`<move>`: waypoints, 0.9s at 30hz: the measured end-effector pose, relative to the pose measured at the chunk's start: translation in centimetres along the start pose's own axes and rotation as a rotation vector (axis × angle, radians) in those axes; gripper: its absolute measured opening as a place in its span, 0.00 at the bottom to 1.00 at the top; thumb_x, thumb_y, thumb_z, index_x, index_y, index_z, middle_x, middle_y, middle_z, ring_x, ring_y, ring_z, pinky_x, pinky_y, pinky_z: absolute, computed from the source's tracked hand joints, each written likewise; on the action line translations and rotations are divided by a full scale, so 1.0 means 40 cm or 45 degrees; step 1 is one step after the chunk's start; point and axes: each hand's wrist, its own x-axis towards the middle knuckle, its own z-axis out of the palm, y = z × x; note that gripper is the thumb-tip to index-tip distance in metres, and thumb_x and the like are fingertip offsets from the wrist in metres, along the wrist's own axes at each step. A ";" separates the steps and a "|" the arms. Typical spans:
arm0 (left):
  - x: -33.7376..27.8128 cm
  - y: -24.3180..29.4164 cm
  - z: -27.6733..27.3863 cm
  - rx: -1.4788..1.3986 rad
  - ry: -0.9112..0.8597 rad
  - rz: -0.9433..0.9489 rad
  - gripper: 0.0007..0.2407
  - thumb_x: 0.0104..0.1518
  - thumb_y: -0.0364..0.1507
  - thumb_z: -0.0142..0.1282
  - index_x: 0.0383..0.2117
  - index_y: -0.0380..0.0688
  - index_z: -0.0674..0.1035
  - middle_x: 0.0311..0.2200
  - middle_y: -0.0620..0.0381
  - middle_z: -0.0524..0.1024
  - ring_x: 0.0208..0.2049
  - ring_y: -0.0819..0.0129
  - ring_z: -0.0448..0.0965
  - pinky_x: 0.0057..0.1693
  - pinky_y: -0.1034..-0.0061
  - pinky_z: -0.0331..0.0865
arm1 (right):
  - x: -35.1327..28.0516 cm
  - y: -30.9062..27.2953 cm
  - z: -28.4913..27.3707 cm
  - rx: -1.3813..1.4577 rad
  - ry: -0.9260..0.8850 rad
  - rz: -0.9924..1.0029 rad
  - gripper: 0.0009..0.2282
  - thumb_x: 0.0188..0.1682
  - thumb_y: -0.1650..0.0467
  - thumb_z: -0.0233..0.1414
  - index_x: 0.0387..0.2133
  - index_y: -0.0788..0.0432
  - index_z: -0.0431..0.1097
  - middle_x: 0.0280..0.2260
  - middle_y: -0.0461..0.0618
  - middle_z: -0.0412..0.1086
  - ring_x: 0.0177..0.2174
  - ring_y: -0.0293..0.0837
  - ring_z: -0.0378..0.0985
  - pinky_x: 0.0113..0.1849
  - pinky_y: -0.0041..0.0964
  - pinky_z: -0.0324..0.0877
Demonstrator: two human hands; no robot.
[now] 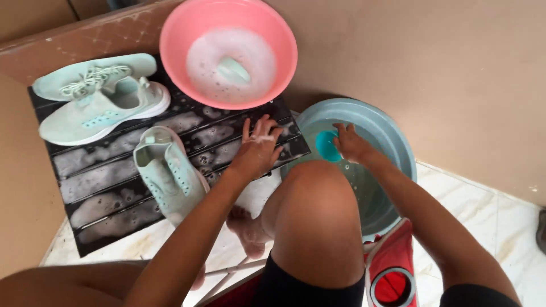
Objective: The person scrubs a light green sneaker with a soapy cloth, rinses it with water from a blue cup, and continues scrubbing. A second sneaker is visible on the rack nearby.
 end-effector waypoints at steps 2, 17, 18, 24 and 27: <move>0.010 -0.011 0.070 0.046 -0.002 0.090 0.22 0.80 0.40 0.59 0.74 0.45 0.78 0.76 0.46 0.68 0.89 0.42 0.52 0.87 0.24 0.35 | -0.010 0.015 0.075 -0.069 0.042 0.024 0.27 0.71 0.56 0.44 0.83 0.39 0.50 0.62 0.64 0.62 0.39 0.78 0.90 0.40 0.79 0.87; 0.026 0.013 0.066 0.029 -0.002 0.160 0.24 0.85 0.45 0.48 0.82 0.52 0.73 0.84 0.53 0.64 0.90 0.46 0.51 0.92 0.35 0.33 | 0.003 0.149 0.653 0.753 -0.041 0.530 0.27 0.71 0.66 0.52 0.80 0.64 0.58 0.69 0.80 0.67 0.65 0.82 0.79 0.59 0.79 0.78; 0.027 0.011 0.068 0.018 0.008 0.162 0.24 0.85 0.46 0.48 0.81 0.52 0.74 0.83 0.52 0.65 0.90 0.46 0.52 0.92 0.35 0.34 | 0.034 -0.015 0.559 0.960 -0.103 0.543 0.29 0.75 0.64 0.46 0.85 0.70 0.53 0.74 0.85 0.64 0.72 0.83 0.70 0.65 0.84 0.71; 0.031 -0.017 0.097 -0.037 0.050 0.160 0.25 0.82 0.49 0.53 0.79 0.57 0.76 0.82 0.57 0.67 0.90 0.50 0.55 0.92 0.39 0.37 | -0.030 -0.106 0.329 1.596 0.063 0.660 0.24 0.64 0.67 0.53 0.71 0.65 0.76 0.59 0.72 0.81 0.53 0.64 0.93 0.58 0.67 0.84; 0.032 -0.015 0.090 -0.068 0.015 0.140 0.24 0.82 0.48 0.55 0.79 0.57 0.77 0.83 0.57 0.67 0.90 0.50 0.54 0.92 0.41 0.35 | 0.017 -0.058 0.276 1.791 0.201 0.592 0.16 0.67 0.69 0.51 0.63 0.66 0.77 0.41 0.65 0.78 0.44 0.62 0.93 0.44 0.68 0.88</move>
